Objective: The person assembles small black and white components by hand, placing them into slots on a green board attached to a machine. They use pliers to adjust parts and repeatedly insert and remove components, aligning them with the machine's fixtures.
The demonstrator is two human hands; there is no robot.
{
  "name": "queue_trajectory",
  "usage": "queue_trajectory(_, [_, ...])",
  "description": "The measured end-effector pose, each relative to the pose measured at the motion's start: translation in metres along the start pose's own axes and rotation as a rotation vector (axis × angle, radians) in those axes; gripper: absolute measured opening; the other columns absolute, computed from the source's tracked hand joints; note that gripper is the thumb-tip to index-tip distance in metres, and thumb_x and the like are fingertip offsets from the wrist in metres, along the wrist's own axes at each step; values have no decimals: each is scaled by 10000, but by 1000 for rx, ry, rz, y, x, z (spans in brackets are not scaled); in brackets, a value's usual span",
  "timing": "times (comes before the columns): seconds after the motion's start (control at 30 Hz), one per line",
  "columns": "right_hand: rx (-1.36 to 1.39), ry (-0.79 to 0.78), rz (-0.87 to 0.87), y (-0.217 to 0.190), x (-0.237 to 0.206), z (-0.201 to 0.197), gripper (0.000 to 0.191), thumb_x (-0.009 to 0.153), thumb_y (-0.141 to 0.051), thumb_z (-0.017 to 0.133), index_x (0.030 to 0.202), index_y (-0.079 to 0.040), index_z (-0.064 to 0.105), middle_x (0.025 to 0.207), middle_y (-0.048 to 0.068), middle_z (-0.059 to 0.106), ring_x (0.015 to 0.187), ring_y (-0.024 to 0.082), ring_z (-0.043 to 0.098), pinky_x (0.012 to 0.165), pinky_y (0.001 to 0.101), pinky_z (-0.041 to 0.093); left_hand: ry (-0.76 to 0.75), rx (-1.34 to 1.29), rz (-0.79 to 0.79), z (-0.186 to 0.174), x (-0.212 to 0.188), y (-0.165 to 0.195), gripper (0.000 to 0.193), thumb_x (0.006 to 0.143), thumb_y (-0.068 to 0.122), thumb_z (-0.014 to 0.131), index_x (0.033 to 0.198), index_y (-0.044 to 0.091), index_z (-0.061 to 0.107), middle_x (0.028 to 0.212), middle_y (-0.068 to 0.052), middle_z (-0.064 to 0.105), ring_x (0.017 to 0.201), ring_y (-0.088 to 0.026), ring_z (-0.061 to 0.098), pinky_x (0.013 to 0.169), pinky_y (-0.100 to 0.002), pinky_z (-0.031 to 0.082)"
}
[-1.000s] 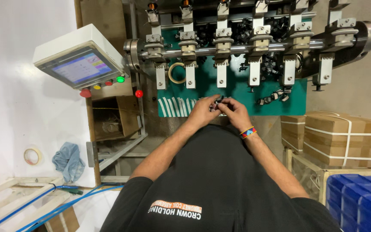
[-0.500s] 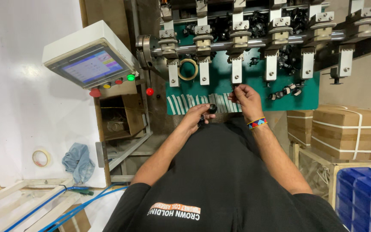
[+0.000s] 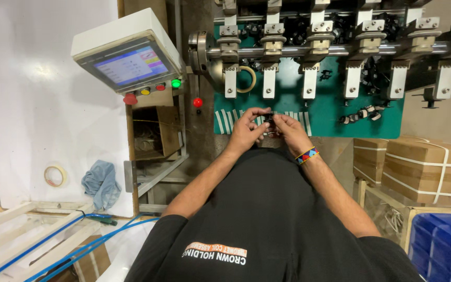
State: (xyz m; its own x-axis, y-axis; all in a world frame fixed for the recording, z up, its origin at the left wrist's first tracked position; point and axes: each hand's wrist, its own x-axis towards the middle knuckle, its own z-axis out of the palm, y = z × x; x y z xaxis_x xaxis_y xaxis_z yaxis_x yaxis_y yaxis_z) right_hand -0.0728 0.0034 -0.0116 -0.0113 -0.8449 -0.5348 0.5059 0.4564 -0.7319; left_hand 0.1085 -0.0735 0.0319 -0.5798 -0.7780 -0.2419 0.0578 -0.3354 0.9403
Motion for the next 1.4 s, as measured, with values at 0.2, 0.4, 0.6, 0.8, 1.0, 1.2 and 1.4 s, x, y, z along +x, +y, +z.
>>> queue_trajectory(0.2, [-118, 69, -46, 12, 4, 9, 291, 1021, -298, 631, 1197, -69, 662, 1045, -18, 711, 945, 55, 667, 788, 237, 533, 37, 186, 116, -6, -3, 3, 329, 936, 16, 713, 1243, 32, 597, 1360, -68, 699, 611, -11, 528, 546, -199, 459])
queue_trajectory(0.4, [-119, 96, -157, 11, 12, 18, 288, 1061, -290, 652, 1191, -34, 683, 1018, 20, 700, 900, 96, 634, 799, 272, 517, 154, -164, -133, -13, 4, -16, 342, 932, 70, 721, 1222, 32, 544, 1173, -59, 640, 612, -62, 549, 516, -234, 460])
queue_trajectory(0.6, [1, 111, -160, -6, 30, 24, 325, 1048, -341, 631, 1152, -35, 664, 1016, 40, 728, 941, 128, 690, 804, 280, 550, 173, -534, -572, -41, 1, -31, 344, 963, 85, 640, 1272, -11, 525, 1081, -113, 625, 910, -207, 690, 837, -359, 648])
queue_trajectory(0.8, [-27, 169, -182, -7, 33, 33, 368, 1058, -363, 614, 1153, -13, 672, 973, 59, 723, 890, 137, 693, 762, 274, 532, 84, -334, -521, -50, -11, -33, 498, 990, 114, 651, 1424, -43, 465, 1159, -169, 673, 984, -228, 719, 837, -340, 641])
queue_trajectory(1.0, [-143, 60, -125, -8, 29, 31, 406, 1061, -368, 576, 1246, -14, 651, 1067, 69, 727, 960, 136, 700, 812, 260, 539, 15, -363, -416, -57, -4, -21, 657, 1049, 300, 581, 1574, -40, 381, 1117, -123, 705, 890, -170, 717, 727, -316, 622])
queue_trajectory(1.2, [-473, -218, -182, -3, 27, 55, 435, 1004, -244, 653, 1377, -34, 582, 1257, 51, 680, 1101, 112, 641, 933, 291, 540, -12, -296, -426, -66, -2, -3, 786, 1026, 405, 578, 1609, 36, 204, 1132, -117, 689, 848, -177, 715, 706, -310, 589])
queue_trajectory(1.4, [-343, -184, -123, 9, 40, 78, 380, 983, -232, 706, 1303, -35, 645, 1152, 30, 698, 1009, 109, 654, 847, 297, 550, 158, -339, -364, -80, -18, -8, 659, 1016, 416, 573, 1527, 52, 371, 1012, -75, 700, 771, -163, 707, 641, -299, 586])
